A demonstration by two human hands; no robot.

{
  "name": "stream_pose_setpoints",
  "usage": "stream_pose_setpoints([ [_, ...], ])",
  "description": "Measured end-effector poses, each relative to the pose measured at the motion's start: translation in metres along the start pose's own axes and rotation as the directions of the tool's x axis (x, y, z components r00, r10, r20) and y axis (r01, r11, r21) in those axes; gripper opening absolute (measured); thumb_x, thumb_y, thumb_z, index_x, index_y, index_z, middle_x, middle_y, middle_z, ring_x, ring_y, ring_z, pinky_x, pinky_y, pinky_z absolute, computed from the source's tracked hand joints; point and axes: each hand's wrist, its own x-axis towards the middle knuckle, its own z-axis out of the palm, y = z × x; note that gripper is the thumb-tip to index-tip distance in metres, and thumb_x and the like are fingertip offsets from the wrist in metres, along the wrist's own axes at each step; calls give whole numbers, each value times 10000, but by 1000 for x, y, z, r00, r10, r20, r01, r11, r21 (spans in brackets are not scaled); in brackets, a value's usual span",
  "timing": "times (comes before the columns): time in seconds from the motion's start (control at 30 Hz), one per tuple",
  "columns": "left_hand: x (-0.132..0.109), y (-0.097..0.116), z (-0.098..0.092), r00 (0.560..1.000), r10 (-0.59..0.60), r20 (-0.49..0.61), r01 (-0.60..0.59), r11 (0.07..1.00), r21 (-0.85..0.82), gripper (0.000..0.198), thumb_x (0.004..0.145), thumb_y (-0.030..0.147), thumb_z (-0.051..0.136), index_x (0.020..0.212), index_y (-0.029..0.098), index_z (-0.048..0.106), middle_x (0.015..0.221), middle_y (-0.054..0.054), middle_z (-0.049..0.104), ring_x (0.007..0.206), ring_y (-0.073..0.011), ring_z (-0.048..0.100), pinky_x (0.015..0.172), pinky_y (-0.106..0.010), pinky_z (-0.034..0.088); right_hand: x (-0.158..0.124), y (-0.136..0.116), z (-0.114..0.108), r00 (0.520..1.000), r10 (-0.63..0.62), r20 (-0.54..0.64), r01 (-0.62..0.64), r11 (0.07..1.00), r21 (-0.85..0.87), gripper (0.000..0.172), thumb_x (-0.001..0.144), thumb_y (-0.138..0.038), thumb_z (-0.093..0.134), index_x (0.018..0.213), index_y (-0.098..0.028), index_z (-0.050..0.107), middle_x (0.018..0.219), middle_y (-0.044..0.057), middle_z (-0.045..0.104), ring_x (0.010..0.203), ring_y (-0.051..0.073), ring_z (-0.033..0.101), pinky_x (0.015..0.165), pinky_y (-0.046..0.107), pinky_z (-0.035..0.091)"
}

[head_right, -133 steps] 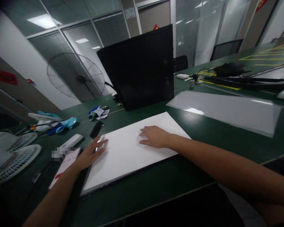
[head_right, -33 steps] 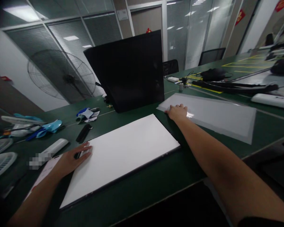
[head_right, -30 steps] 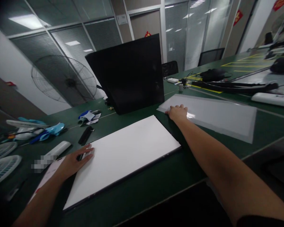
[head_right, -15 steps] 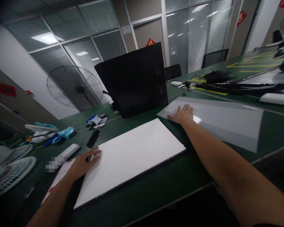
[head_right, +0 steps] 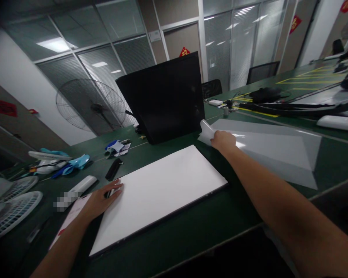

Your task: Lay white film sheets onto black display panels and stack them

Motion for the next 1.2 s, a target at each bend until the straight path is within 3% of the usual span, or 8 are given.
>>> stream_pose_setpoints([
  [0.17,0,-5,2,1000,15,-16,-15,1000,14,611,919,747,572,1265,299,799,1527,-54,632,1365,-335,646,1199,-475,470,-20,-29,-29,947,-311,81,311,950,11,546,978,-531,566,1303,-125,733,1182,231,734,1089,394,696,919,473,543],
  [0.4,0,-6,4,1000,12,-25,-12,1000,5,604,923,744,576,1251,292,805,1528,-59,633,1356,-343,653,1136,-457,534,-99,-108,-22,567,-803,182,787,594,166,788,938,-813,526,1418,-212,697,1321,149,721,1172,353,673,1042,477,507],
  [0.57,-1,-3,1,1000,-1,-22,0,999,-50,735,966,788,449,1320,229,768,1503,-93,651,1380,-345,633,1187,-488,475,-159,-142,-13,468,-867,171,840,496,217,992,947,-889,387,1562,-131,563,1534,225,561,1374,438,551,1139,602,430],
  [0.73,-3,3,-4,997,-78,-9,77,996,-42,838,933,817,458,1454,196,672,1498,-115,653,1359,-367,645,1181,-508,469,-180,-146,-14,328,-932,157,802,362,475,1011,975,-873,345,1714,-184,287,1722,153,267,1524,367,422,1229,520,385],
  [0.8,-4,4,-4,996,-85,8,86,996,-26,857,897,814,529,1487,202,639,1538,-113,622,1393,-370,615,1197,-500,453,-172,-144,-14,340,-935,105,810,348,473,893,1018,-817,329,1674,-216,401,1692,108,370,1502,329,462,1228,486,396],
  [0.93,-4,3,-1,999,-51,5,51,999,-7,861,876,789,595,1508,204,608,1608,-122,555,1469,-356,542,1261,-483,373,-142,-134,-11,568,-820,67,797,569,203,649,1066,-654,410,1351,-176,745,1398,157,686,1329,376,613,1154,551,443],
  [1.0,-3,1,0,999,-36,-10,36,999,-5,860,878,790,596,1509,205,602,1619,-129,542,1480,-351,529,1272,-486,359,-130,-129,-8,621,-776,109,770,630,104,604,1082,-601,398,1238,-170,790,1255,168,747,1198,370,681,1080,543,487],
  [1.2,1,-6,9,999,-30,-35,30,1000,3,945,842,836,585,1485,144,602,1614,-192,530,1490,-376,510,1283,-514,334,-131,-128,1,533,-841,94,836,541,93,637,1066,-644,418,1308,-158,751,1365,178,696,1234,371,657,1052,516,504],
])
